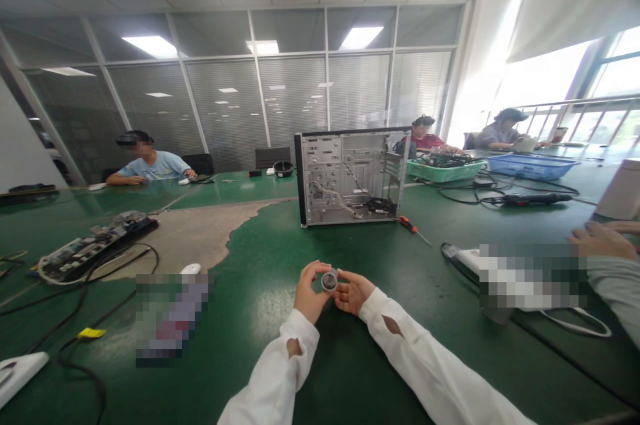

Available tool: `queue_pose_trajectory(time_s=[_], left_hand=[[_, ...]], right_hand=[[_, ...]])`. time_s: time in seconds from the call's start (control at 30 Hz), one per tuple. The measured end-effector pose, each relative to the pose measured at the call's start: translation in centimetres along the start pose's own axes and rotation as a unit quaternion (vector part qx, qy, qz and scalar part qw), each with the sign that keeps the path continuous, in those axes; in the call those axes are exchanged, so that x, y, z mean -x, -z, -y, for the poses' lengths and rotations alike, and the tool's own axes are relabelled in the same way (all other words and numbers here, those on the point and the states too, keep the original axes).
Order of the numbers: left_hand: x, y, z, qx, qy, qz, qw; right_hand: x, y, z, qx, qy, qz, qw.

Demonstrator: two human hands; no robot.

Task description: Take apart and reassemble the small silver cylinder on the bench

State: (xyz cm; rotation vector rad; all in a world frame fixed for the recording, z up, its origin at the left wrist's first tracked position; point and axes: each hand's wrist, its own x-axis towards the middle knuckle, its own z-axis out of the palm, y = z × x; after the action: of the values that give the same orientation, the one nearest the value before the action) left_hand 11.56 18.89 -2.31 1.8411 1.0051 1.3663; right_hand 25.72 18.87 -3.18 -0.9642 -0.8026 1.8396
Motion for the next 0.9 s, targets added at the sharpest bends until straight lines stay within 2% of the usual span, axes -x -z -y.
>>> queue_pose_trajectory(time_s=[0.13, 0.2, 0.3, 0.37, 0.43, 0.53, 0.7, 0.9], left_hand=[[0.1, -0.2, -0.6, -0.049, -0.073, 0.046, 0.995], [0.3, -0.4, -0.6, -0.056, -0.086, 0.067, 0.992], [0.4, -0.5, 0.3, -0.046, -0.043, 0.065, 0.996], [0.5, -0.6, 1.1, -0.041, 0.003, 0.047, 0.998], [0.4, -0.7, 1.9, -0.042, 0.034, 0.036, 0.998], [0.3, -0.9, 2.4, -0.053, 0.049, 0.026, 0.997], [0.2, -1.0, 2.1, -0.081, 0.061, 0.03, 0.994], [0.2, -0.8, 2.2, -0.066, 0.06, 0.025, 0.996]], right_hand=[[-0.6, 0.2, -0.4, -0.024, 0.049, -0.065, 0.996], [-1.0, 0.4, -0.4, -0.011, 0.094, -0.098, 0.991], [-1.2, 0.7, -0.2, 0.075, 0.199, -0.12, 0.97], [-1.2, 0.9, -0.2, 0.162, 0.277, -0.12, 0.94], [-1.0, 0.8, -0.3, 0.243, 0.322, -0.127, 0.906], [-0.7, 0.3, -0.6, 0.321, 0.336, -0.135, 0.875], [-0.2, -0.3, -0.7, 0.348, 0.343, -0.074, 0.869], [0.2, -0.2, 0.0, 0.381, 0.382, -0.107, 0.835]])
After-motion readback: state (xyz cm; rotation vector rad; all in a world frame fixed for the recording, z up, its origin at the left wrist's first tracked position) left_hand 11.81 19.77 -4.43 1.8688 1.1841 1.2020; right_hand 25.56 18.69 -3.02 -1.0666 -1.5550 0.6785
